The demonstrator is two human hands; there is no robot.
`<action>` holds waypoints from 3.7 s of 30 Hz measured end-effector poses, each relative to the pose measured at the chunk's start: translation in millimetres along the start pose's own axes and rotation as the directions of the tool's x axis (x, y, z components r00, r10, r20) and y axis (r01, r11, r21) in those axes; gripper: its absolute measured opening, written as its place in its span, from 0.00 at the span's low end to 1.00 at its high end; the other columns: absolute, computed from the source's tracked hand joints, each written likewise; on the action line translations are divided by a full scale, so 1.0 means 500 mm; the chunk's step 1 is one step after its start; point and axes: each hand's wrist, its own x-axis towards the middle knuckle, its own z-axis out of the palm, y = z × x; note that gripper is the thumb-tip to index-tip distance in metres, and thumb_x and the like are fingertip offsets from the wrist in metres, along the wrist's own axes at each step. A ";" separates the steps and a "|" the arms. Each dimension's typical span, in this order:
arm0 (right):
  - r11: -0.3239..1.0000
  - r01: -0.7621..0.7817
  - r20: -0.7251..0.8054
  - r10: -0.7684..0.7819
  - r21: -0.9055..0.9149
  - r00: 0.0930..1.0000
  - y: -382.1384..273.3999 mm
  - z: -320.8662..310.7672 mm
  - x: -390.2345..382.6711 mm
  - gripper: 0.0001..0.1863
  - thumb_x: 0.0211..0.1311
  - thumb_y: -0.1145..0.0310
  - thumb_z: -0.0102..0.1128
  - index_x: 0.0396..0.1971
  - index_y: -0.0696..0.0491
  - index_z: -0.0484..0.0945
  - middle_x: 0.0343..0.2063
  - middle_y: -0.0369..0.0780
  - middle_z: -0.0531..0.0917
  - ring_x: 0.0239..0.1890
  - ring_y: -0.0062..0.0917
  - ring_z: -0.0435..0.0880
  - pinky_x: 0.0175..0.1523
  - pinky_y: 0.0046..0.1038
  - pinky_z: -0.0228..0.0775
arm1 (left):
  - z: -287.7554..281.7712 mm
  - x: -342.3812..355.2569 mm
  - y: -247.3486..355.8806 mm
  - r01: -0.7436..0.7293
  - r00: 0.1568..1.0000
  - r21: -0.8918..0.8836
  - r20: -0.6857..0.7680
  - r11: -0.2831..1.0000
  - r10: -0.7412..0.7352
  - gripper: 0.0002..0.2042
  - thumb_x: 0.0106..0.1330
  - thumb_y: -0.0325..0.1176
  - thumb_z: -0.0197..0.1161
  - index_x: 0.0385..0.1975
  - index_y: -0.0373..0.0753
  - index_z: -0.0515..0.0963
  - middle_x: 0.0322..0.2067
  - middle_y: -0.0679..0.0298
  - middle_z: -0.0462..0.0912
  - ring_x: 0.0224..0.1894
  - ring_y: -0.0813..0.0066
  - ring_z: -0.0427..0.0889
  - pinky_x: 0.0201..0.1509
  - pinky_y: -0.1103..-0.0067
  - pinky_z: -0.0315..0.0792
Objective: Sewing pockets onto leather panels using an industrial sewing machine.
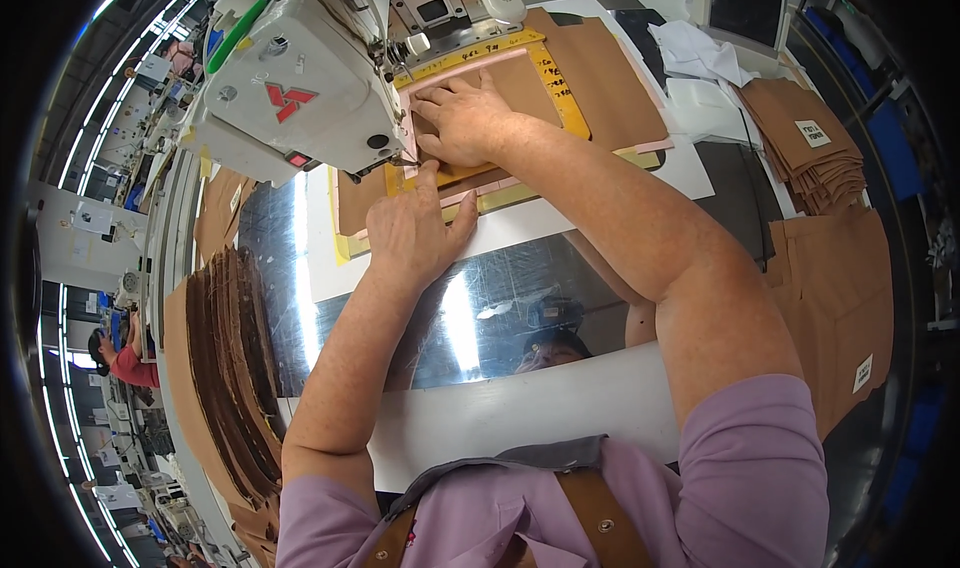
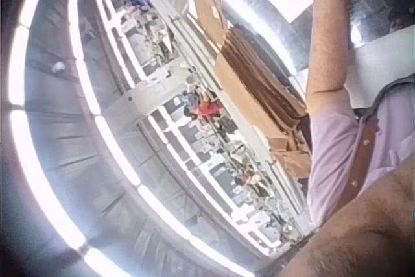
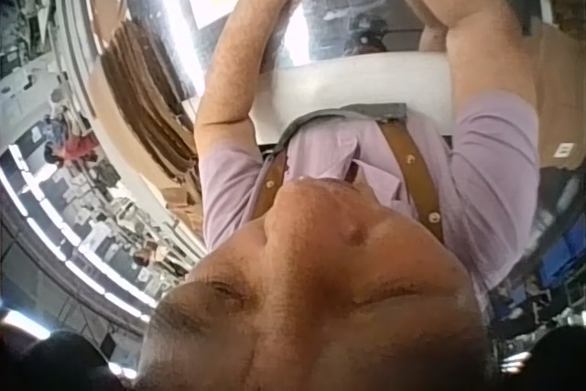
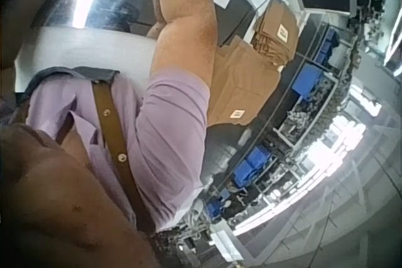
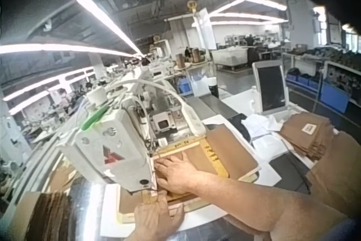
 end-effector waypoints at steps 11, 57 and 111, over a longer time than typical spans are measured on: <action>1.000 -0.015 0.048 0.016 -0.007 0.999 0.006 -0.002 0.021 0.36 0.75 0.43 0.43 0.78 0.43 0.61 0.79 0.33 0.61 0.81 0.31 0.53 0.79 0.68 0.34 | 0.012 0.020 0.001 -0.052 0.998 0.003 -0.024 0.999 0.052 0.36 0.71 0.54 0.54 0.60 0.20 0.75 0.22 0.49 0.85 0.26 0.53 0.88 0.35 0.63 0.79; 0.986 0.157 -0.081 -0.152 0.060 0.985 -0.004 -0.006 -0.112 0.24 0.76 0.57 0.47 0.67 0.45 0.74 0.63 0.34 0.80 0.69 0.30 0.71 0.71 0.42 0.56 | -0.028 -0.150 -0.011 -0.178 0.980 -0.118 -0.113 0.977 0.165 0.35 0.65 0.55 0.69 0.59 0.27 0.77 0.16 0.57 0.82 0.17 0.58 0.82 0.30 0.67 0.75; 0.991 0.036 -0.138 -0.053 -0.127 0.989 0.023 -0.050 -0.292 0.32 0.72 0.45 0.60 0.64 0.55 0.77 0.62 0.44 0.79 0.67 0.37 0.74 0.69 0.41 0.68 | -0.034 -0.047 -0.022 -0.260 0.964 0.053 -0.044 0.964 0.263 0.33 0.68 0.59 0.61 0.66 0.42 0.77 0.65 0.49 0.75 0.64 0.57 0.77 0.72 0.57 0.57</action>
